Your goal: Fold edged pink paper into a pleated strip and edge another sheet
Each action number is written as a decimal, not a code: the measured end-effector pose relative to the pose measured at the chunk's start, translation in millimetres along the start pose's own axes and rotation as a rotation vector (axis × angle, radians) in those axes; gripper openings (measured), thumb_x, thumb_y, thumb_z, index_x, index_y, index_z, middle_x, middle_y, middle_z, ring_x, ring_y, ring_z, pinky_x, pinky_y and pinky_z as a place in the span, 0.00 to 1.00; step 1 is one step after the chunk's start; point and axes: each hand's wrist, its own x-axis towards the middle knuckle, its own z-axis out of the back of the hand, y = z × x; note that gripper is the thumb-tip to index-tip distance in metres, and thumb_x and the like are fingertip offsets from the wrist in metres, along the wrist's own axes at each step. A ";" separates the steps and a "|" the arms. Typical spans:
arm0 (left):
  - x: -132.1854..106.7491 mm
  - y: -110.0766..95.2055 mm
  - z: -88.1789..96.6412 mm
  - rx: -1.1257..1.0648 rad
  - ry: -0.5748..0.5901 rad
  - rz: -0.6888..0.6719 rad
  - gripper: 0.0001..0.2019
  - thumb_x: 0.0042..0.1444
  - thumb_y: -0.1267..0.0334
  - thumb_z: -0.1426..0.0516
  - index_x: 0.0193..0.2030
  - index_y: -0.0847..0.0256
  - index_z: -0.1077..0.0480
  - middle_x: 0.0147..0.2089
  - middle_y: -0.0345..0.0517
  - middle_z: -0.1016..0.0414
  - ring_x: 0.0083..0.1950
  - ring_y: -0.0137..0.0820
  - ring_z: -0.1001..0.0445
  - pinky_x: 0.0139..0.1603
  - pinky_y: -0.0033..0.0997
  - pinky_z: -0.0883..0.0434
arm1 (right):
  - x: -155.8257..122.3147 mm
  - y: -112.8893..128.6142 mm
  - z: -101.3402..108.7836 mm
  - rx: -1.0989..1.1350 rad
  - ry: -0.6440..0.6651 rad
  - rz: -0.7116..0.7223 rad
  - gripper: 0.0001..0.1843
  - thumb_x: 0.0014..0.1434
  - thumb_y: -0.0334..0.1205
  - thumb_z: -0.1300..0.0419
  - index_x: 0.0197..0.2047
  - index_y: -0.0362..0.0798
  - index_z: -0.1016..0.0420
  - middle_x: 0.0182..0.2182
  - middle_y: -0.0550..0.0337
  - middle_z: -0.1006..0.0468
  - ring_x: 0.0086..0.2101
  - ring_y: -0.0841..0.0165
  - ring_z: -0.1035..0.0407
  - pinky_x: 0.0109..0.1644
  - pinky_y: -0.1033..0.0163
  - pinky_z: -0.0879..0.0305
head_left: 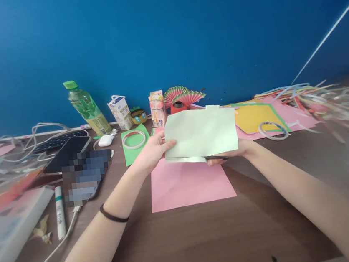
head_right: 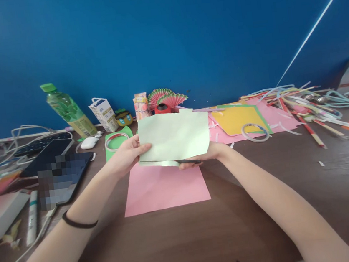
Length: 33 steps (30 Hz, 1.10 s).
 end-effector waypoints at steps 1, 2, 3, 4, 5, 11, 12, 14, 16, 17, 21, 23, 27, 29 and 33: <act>0.1 0.0 0.2 -0.001 0.001 0.003 0.24 0.44 0.62 0.37 0.50 0.60 0.33 0.45 0.49 0.24 0.42 0.35 0.25 0.40 0.32 0.29 | 0.0 -0.3 -0.3 0.008 -0.026 -0.004 0.18 0.59 0.50 0.51 0.24 0.48 0.46 0.18 0.69 0.48 0.18 0.78 0.54 0.20 0.69 0.55; 0.3 0.1 0.4 0.000 0.001 0.006 0.24 0.44 0.62 0.37 0.50 0.60 0.33 0.45 0.49 0.24 0.42 0.36 0.25 0.40 0.32 0.29 | -0.1 -0.4 -0.7 0.018 -0.049 -0.008 0.18 0.58 0.50 0.49 0.24 0.47 0.46 0.17 0.69 0.47 0.18 0.78 0.54 0.20 0.69 0.55; 0.4 0.0 0.7 0.003 -0.001 0.007 0.24 0.44 0.62 0.37 0.51 0.60 0.33 0.45 0.49 0.24 0.42 0.36 0.25 0.40 0.32 0.28 | -0.2 -0.3 -1.2 0.033 -0.065 -0.013 0.17 0.58 0.50 0.48 0.24 0.47 0.45 0.17 0.69 0.47 0.18 0.79 0.54 0.20 0.69 0.55; 0.7 0.0 1.0 0.005 -0.006 0.009 0.24 0.44 0.62 0.37 0.51 0.60 0.33 0.45 0.50 0.24 0.42 0.36 0.25 0.39 0.32 0.28 | -0.3 0.3 -1.8 0.050 -0.071 -0.018 0.17 0.57 0.51 0.48 0.25 0.47 0.44 0.17 0.69 0.46 0.18 0.78 0.54 0.20 0.69 0.54; 0.9 0.0 1.4 0.008 -0.014 0.010 0.25 0.44 0.62 0.37 0.51 0.60 0.33 0.45 0.50 0.24 0.42 0.36 0.25 0.39 0.32 0.28 | -0.4 1.2 -2.5 0.070 -0.075 -0.023 0.18 0.57 0.52 0.48 0.25 0.47 0.42 0.17 0.69 0.46 0.18 0.78 0.53 0.20 0.69 0.54; 2.2 0.3 3.1 -0.005 -0.028 -0.007 0.25 0.43 0.62 0.37 0.51 0.59 0.33 0.44 0.49 0.24 0.41 0.37 0.25 0.40 0.34 0.28 | 2.7 10.2 -8.1 0.202 -0.130 -0.080 0.18 0.51 0.55 0.45 0.31 0.47 0.39 0.20 0.65 0.40 0.19 0.76 0.49 0.18 0.67 0.52; 2.2 0.4 2.8 -0.004 -0.023 -0.011 0.25 0.43 0.61 0.37 0.51 0.59 0.33 0.44 0.49 0.24 0.41 0.37 0.25 0.40 0.34 0.28 | 4.1 10.6 -8.9 0.218 -0.135 -0.093 0.17 0.51 0.54 0.45 0.30 0.47 0.40 0.19 0.66 0.40 0.18 0.76 0.48 0.18 0.67 0.52; 1.9 0.4 1.5 0.007 -0.013 -0.012 0.26 0.44 0.61 0.37 0.52 0.58 0.34 0.44 0.49 0.24 0.41 0.37 0.25 0.38 0.33 0.28 | 6.9 9.4 -10.2 0.244 -0.134 -0.114 0.16 0.53 0.52 0.46 0.27 0.47 0.41 0.18 0.66 0.41 0.18 0.75 0.49 0.17 0.67 0.51; 1.1 -0.1 -1.0 0.028 0.000 -0.006 0.26 0.44 0.61 0.38 0.53 0.58 0.34 0.44 0.49 0.24 0.41 0.36 0.25 0.35 0.30 0.29 | 9.2 6.0 -10.7 0.281 -0.133 -0.126 0.15 0.54 0.49 0.47 0.26 0.47 0.40 0.17 0.66 0.40 0.17 0.76 0.48 0.17 0.67 0.51; 0.5 -0.6 -2.5 0.037 0.003 -0.003 0.26 0.44 0.60 0.38 0.53 0.58 0.34 0.44 0.48 0.24 0.40 0.36 0.25 0.34 0.29 0.29 | 9.8 3.9 -10.7 0.304 -0.136 -0.129 0.14 0.54 0.49 0.47 0.27 0.46 0.40 0.18 0.66 0.40 0.17 0.76 0.48 0.16 0.67 0.51; -1.6 -2.6 -7.8 0.064 -0.013 0.015 0.25 0.44 0.60 0.38 0.51 0.59 0.33 0.43 0.48 0.24 0.37 0.34 0.25 0.31 0.27 0.29 | 9.5 -3.6 -10.3 0.353 -0.139 -0.115 0.16 0.55 0.51 0.47 0.31 0.45 0.37 0.18 0.65 0.38 0.18 0.75 0.46 0.16 0.67 0.51; -2.0 -3.0 -8.9 0.074 -0.016 0.022 0.24 0.44 0.60 0.38 0.50 0.59 0.33 0.43 0.48 0.24 0.37 0.34 0.25 0.31 0.27 0.29 | 8.7 -4.6 -10.6 0.363 -0.159 -0.105 0.17 0.55 0.52 0.48 0.33 0.45 0.37 0.19 0.65 0.37 0.18 0.75 0.46 0.15 0.68 0.52; -2.0 -2.5 -8.2 0.078 -0.009 0.023 0.24 0.44 0.60 0.38 0.50 0.59 0.33 0.44 0.49 0.25 0.38 0.35 0.25 0.31 0.28 0.29 | 9.5 -1.0 -11.5 0.386 -0.201 -0.112 0.16 0.57 0.50 0.49 0.30 0.45 0.38 0.15 0.68 0.40 0.16 0.76 0.49 0.14 0.68 0.54; -1.8 -2.1 -7.2 0.078 -0.003 0.023 0.25 0.44 0.60 0.38 0.51 0.59 0.33 0.44 0.49 0.25 0.39 0.36 0.25 0.32 0.29 0.29 | 10.5 1.6 -11.7 0.412 -0.201 -0.110 0.17 0.59 0.51 0.51 0.29 0.45 0.38 0.14 0.68 0.42 0.15 0.76 0.49 0.14 0.68 0.54; -0.8 -1.0 -5.1 0.085 0.010 0.024 0.24 0.44 0.59 0.38 0.50 0.58 0.33 0.44 0.48 0.25 0.39 0.36 0.25 0.33 0.30 0.28 | 11.2 4.6 -11.3 0.417 -0.222 -0.135 0.18 0.57 0.53 0.50 0.33 0.45 0.37 0.15 0.66 0.39 0.16 0.75 0.46 0.16 0.67 0.50</act>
